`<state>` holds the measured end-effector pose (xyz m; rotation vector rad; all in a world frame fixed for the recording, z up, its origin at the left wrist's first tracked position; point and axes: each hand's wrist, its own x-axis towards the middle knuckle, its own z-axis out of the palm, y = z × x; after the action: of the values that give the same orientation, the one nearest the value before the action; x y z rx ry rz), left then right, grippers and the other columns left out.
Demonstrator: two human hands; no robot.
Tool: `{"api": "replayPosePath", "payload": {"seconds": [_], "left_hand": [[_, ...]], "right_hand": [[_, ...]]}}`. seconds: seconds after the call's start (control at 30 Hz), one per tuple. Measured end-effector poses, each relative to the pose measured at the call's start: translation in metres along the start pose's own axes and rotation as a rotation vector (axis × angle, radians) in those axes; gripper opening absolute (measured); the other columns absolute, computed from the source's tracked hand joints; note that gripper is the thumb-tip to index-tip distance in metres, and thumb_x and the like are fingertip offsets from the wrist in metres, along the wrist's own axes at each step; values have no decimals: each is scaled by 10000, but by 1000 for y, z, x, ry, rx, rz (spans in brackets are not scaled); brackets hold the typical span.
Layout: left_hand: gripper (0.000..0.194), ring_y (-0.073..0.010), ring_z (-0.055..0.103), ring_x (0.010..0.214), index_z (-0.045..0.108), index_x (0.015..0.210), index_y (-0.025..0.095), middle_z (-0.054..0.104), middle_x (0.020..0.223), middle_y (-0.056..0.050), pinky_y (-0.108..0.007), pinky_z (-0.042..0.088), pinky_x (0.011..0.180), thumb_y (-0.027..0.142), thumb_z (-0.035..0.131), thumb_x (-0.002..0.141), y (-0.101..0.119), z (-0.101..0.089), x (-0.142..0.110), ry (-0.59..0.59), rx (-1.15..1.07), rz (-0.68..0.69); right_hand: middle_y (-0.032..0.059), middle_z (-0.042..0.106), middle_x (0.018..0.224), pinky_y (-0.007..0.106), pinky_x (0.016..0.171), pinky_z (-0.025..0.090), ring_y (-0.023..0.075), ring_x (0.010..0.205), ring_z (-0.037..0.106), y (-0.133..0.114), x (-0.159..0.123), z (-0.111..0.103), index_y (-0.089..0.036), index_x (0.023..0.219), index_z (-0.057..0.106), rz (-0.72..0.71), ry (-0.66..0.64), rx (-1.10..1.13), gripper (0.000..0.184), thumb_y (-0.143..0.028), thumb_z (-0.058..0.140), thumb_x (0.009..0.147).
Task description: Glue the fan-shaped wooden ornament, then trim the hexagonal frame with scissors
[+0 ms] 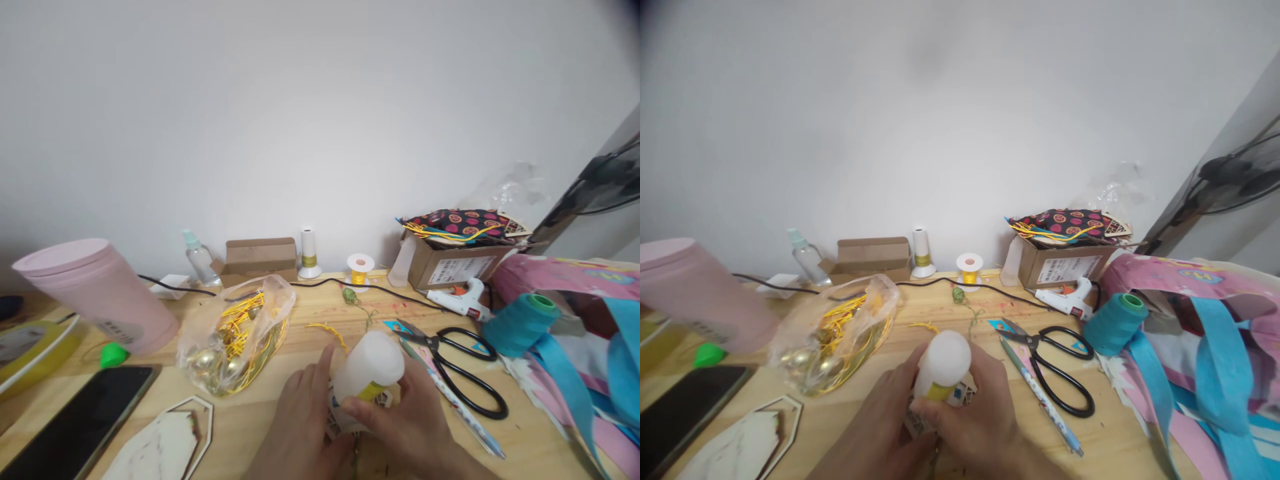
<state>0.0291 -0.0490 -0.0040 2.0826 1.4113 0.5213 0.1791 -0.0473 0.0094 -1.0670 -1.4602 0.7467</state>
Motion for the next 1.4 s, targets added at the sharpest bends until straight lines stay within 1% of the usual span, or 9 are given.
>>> {"api": "replayPosePath", "payload": {"seconds": [0.3,0.5,0.67,0.8,0.9,1.0,1.13,1.27,1.4], "left_hand": [[811,-276,380,1107,173,1353,108,467,1231,-131,-412,268,961,183,520,624,0,1,1,-71,10,-78],[795,-274,401,1078,206,1341,140,489,1193,-119,-418,284,939,152,507,605,2,-1,3,-53,14,-76],[811,-271,400,1058,176,1351,131,495,1159,-116,-417,280,931,177,512,615,-2,-1,1,-77,10,-68],[829,-261,415,1029,175,1354,141,509,1121,-105,-402,285,922,161,514,598,-2,2,1,-68,12,-83],[829,-262,428,1013,195,1349,127,521,1096,-108,-398,286,918,151,508,582,1,-1,3,-65,37,-101],[823,-276,420,1027,211,1342,81,509,1122,-138,-407,284,919,165,510,579,2,-5,6,-130,46,-111],[827,-286,437,990,236,1330,38,524,1097,-160,-418,303,898,196,547,581,-5,-5,10,-147,55,-86],[830,-277,478,899,277,1315,29,562,1027,-159,-420,342,849,263,599,586,-15,1,13,-59,66,-34],[853,-274,498,871,293,1312,37,583,999,-153,-408,363,829,295,627,570,-22,5,17,-41,87,-26]], "right_hand": [[10,665,726,266,560,507,191,635,608,6,0,-3,-192,809,606,41,75,-100,326,-312,752,543],[21,683,722,280,567,508,205,652,624,2,1,-1,-183,782,631,129,43,-24,318,-304,760,517],[20,695,652,238,543,513,167,593,630,7,12,-8,-161,711,625,445,267,402,298,-321,778,511],[12,703,682,181,498,525,127,565,635,7,28,-27,-156,773,629,597,304,795,262,-349,723,624],[1,701,707,150,440,528,112,533,642,-3,39,-49,-187,871,606,676,335,911,252,-332,685,681],[16,693,691,125,362,499,102,445,620,-17,47,-71,-219,956,579,730,272,922,290,-401,617,734],[39,696,758,90,458,497,65,489,632,-27,55,-90,-242,1023,558,764,101,961,261,-386,526,808],[72,681,788,42,532,461,8,553,624,-19,67,-88,-120,964,573,954,-110,1019,326,-340,341,898],[47,640,656,6,494,429,-15,495,581,2,87,-78,-57,788,580,1115,-165,1029,364,-361,397,872]]}}
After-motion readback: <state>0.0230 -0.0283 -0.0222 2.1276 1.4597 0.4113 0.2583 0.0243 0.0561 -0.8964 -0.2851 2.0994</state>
